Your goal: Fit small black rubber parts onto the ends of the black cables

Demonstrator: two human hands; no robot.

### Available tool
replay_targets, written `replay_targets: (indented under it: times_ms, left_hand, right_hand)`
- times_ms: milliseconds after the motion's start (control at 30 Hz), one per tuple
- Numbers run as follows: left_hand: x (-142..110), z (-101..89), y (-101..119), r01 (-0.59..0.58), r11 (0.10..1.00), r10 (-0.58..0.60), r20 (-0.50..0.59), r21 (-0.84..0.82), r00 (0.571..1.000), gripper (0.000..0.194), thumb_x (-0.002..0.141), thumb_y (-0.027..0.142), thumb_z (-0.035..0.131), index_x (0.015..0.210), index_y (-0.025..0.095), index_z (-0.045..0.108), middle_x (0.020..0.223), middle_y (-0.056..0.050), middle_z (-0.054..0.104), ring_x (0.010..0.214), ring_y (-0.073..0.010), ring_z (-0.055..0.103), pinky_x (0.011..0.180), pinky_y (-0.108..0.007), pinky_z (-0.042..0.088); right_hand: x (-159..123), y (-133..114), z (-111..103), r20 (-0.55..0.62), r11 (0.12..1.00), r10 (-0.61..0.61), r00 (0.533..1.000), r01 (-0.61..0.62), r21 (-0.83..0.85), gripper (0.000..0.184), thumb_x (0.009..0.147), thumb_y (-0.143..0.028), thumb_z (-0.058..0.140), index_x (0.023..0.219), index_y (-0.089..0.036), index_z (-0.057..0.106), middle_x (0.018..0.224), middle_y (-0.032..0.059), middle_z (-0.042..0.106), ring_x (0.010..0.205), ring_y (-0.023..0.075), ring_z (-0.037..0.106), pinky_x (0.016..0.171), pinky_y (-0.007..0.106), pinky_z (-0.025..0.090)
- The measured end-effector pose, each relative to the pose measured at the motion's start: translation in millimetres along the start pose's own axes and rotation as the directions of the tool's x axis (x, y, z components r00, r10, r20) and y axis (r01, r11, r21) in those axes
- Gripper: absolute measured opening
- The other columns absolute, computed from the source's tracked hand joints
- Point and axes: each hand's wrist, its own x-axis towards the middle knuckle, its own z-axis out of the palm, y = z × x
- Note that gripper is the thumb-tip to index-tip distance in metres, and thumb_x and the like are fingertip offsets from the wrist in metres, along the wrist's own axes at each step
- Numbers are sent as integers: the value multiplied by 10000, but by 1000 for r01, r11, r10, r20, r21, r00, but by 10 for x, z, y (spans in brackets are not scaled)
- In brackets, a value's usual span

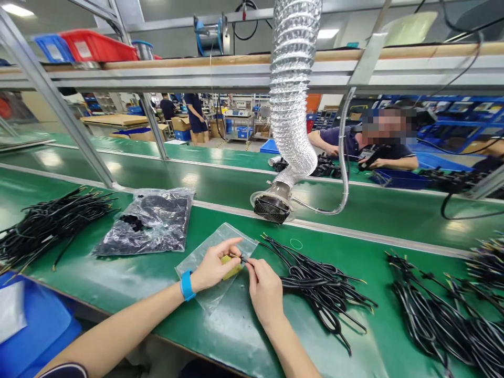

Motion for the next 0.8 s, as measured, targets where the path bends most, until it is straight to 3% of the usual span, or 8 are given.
replay_targets:
  times_ms: [200,300,567,800]
  left_hand:
    - [-99,10,-43,-258,956,249,80,141,965,480,879,127,517,1358,104,523,981,-40,630,912,-86,579,908,-200,454]
    - [-123,11,-46,-320,932,302,123,172,945,480,893,126,513,1372,89,509,1011,-49,631,944,-90,580,921,-193,451]
    - [-76,-2,-18,-188,980,184,57,72,981,488,869,173,557,1356,139,544,995,-32,647,921,-102,599,926,-223,454]
    - [-25,-26,-72,-200,977,196,63,76,979,452,860,138,557,1312,115,559,1017,-37,640,942,-87,592,939,-215,447]
  right_hand:
    - [-16,20,10,3,997,-67,998,67,47,120,956,-95,471,898,-94,577,712,19,485,617,68,464,573,199,353]
    - [-13,4,4,26,994,-66,997,63,87,159,962,-96,457,861,-95,579,691,16,481,600,64,473,559,195,362]
    - [71,-26,-33,-13,997,-65,998,65,49,123,973,-130,470,900,-121,568,760,9,536,650,58,517,589,187,394]
    - [32,-5,-21,48,998,-62,997,61,22,49,955,-126,511,965,-129,559,784,5,514,677,67,493,628,205,373]
